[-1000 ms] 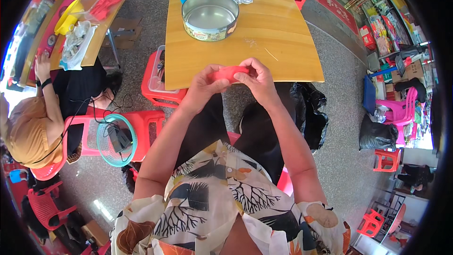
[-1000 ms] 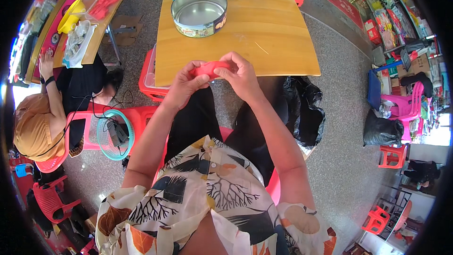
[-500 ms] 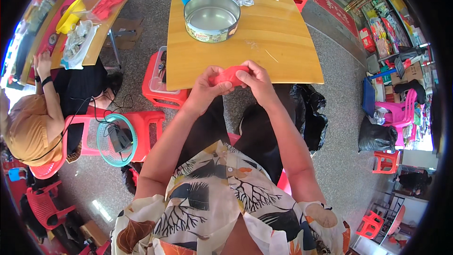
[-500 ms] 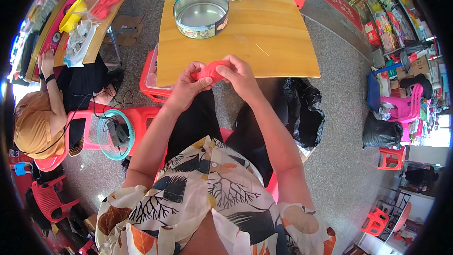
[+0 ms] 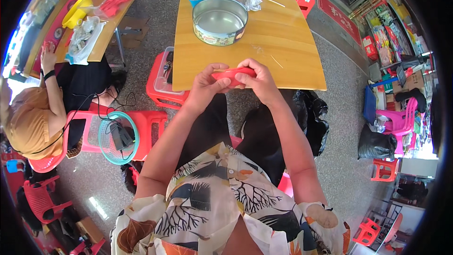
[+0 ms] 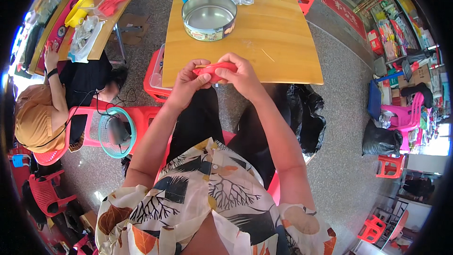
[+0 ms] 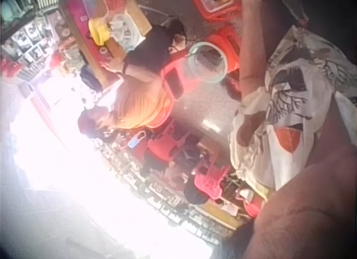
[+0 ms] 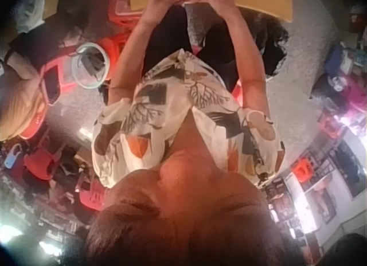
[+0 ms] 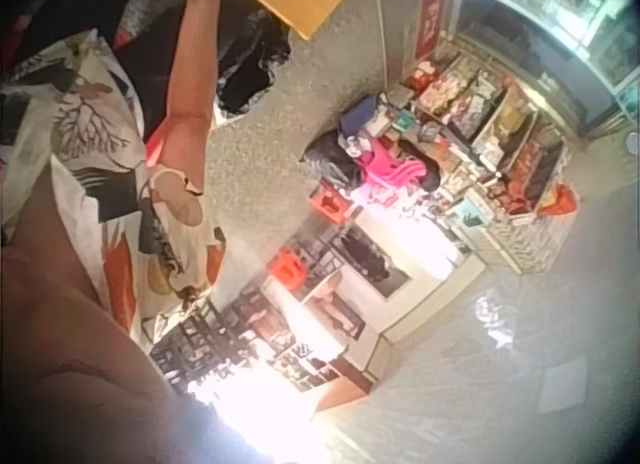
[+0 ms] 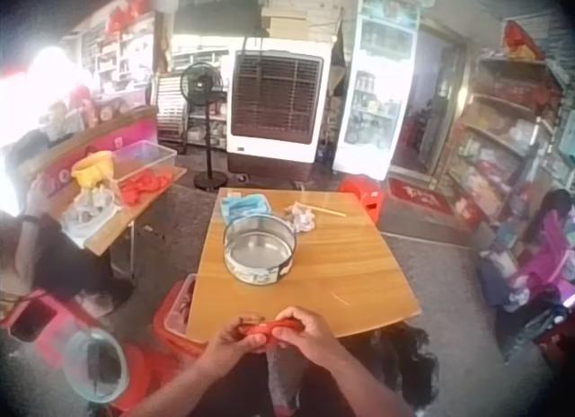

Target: The person sits at a table and repeatedly wraps small white items in red paper. They pick up a white item, fold it into a red sheet, and place the finished bundle into a metal tin. The process is repeated multiple times throughout the clip.

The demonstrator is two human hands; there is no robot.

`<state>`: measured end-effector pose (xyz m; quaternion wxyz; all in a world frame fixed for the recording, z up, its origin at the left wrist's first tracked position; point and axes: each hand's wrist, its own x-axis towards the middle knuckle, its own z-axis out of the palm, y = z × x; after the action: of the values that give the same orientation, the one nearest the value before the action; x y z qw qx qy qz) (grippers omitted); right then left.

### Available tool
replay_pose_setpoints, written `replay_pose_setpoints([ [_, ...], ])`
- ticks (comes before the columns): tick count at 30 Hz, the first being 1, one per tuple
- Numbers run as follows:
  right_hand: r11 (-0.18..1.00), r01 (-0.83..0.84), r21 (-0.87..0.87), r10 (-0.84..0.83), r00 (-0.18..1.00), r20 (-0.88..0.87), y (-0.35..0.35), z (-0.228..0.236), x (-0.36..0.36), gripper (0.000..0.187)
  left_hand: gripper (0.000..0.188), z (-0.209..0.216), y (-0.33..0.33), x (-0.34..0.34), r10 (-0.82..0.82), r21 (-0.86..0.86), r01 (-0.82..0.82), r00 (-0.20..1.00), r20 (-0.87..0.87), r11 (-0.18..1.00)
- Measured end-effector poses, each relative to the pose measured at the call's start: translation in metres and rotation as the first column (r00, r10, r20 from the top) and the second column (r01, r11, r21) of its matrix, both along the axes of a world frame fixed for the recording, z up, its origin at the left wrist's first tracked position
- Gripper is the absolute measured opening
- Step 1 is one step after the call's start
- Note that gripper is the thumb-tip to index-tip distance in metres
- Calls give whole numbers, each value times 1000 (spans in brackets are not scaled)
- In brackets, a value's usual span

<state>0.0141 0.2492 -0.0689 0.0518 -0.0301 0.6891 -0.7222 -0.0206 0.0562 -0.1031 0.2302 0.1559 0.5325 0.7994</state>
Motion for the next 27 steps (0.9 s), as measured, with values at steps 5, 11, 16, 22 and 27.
replay_pose_setpoints([
  [5,980,141,-141,-140,990,12,21,-6,-16,16,37,12,-28,-17,91,-14,-90,995,39,996],
  [11,922,79,-379,-76,997,22,13,11,-32,15,44,-7,-56,-20,144,-168,-151,988,-56,974],
  [16,994,95,-53,-101,985,-139,-1,-9,-28,21,60,-15,-48,-9,87,-171,-119,979,-185,978],
  [22,984,82,157,-44,972,-232,-22,-8,-3,18,56,-1,-27,1,-30,-75,22,994,-110,997],
  [27,900,114,420,62,922,-383,-25,9,15,26,48,7,-24,5,41,-168,-65,989,-139,984],
])
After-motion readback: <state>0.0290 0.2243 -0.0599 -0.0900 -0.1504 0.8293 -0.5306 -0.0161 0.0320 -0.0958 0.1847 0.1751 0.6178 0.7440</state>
